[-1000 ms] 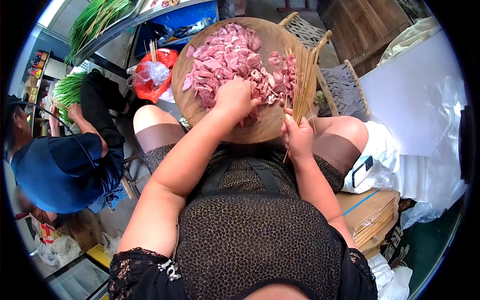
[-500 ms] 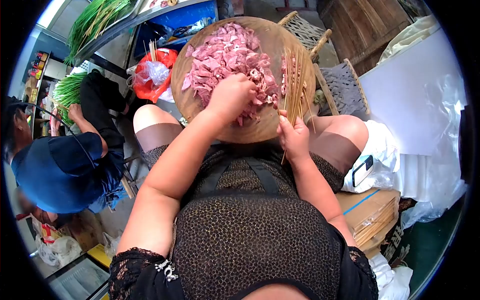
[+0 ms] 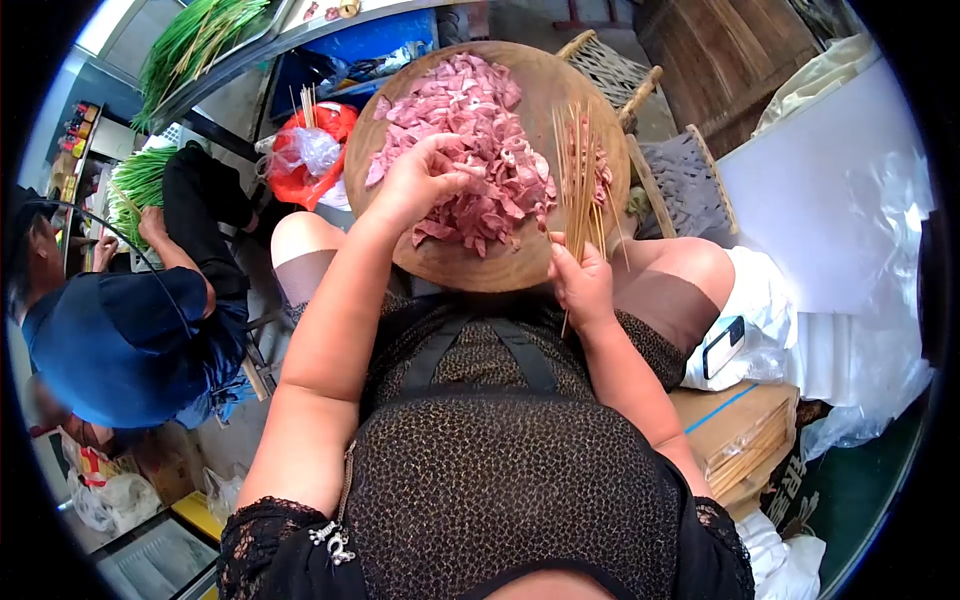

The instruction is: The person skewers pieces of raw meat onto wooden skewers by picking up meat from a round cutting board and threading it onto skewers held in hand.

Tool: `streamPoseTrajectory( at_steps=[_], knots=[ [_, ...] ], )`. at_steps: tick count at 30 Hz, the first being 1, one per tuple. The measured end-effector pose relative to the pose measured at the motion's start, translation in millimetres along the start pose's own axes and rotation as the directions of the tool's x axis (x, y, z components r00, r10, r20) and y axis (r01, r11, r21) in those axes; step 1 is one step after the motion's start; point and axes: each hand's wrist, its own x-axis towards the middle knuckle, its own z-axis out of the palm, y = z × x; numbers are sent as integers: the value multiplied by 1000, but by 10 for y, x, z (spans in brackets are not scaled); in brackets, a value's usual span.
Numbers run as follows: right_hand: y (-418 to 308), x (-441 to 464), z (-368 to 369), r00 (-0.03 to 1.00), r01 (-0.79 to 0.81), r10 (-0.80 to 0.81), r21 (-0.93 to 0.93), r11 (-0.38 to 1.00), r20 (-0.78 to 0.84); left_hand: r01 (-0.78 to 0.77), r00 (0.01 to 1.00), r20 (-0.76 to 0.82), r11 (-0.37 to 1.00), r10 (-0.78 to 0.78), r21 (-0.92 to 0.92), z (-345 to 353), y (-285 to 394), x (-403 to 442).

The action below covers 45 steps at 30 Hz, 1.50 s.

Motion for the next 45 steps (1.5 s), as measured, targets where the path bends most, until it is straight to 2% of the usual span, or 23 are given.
streamPoseTrajectory(
  at_steps=[2,4,6,7,8,10,11,12,14,16,19,24,26,28,32,34,36,45],
  knots=[
    [19,29,7,1000,1,-1,-10,1000,18,79,996,45,988,-73,-132,-58,-91,27],
    [27,30,-1,999,8,-8,5,1000,46,57,998,38,987,-52,-153,-51,-65,-12],
    [18,29,1,998,1,-1,3,1000,57,66,998,16,958,-64,-278,-78,-54,-24],
    [20,21,1,997,-11,11,2,1000,71,139,990,11,927,-144,-350,-94,-25,-39],
    [12,13,5,997,-10,10,2,1000,71,138,990,11,927,-143,-349,-97,-31,-35],
    [-17,-10,25,994,-46,50,-34,998,99,168,971,-36,782,-236,-600,-105,-82,-20],
    [-25,-16,36,994,-47,50,-34,998,101,145,975,-22,708,-221,-691,-126,-148,0],
    [-31,-22,47,989,-59,68,-68,996,135,145,975,-23,708,-222,-691,-108,-151,3],
    [-20,-31,59,982,-71,89,-104,992,170,-15,955,-146,452,-257,-892,-45,-155,6],
    [4,-24,68,974,-41,83,-199,979,210,-43,964,-154,442,-218,-896,-65,-233,36],
    [88,11,47,976,-37,78,-197,980,203,-21,967,-112,368,-228,-929,-79,-229,36],
    [32,-7,80,981,-67,105,-230,971,160,5,990,-55,427,-127,-904,-48,-142,-36],
    [123,35,39,982,-2,46,-238,971,182,16,994,-29,400,-104,-916,-62,-139,-31],
    [122,37,41,981,-7,55,-254,967,186,91,994,57,443,-90,-892,-94,-120,-3],
    [131,36,48,979,2,48,-244,970,200,81,982,-29,555,-186,-828,-103,-97,40],
    [127,31,49,979,3,47,-244,970,199,64,974,-62,533,-216,-844,-85,-44,44],
    [120,22,51,980,3,46,-242,970,196,-22,984,-98,443,-150,-896,-85,-50,71],
    [113,15,45,978,6,44,-242,970,203,-58,980,-129,409,-150,-911,-65,-68,72]
  ],
)
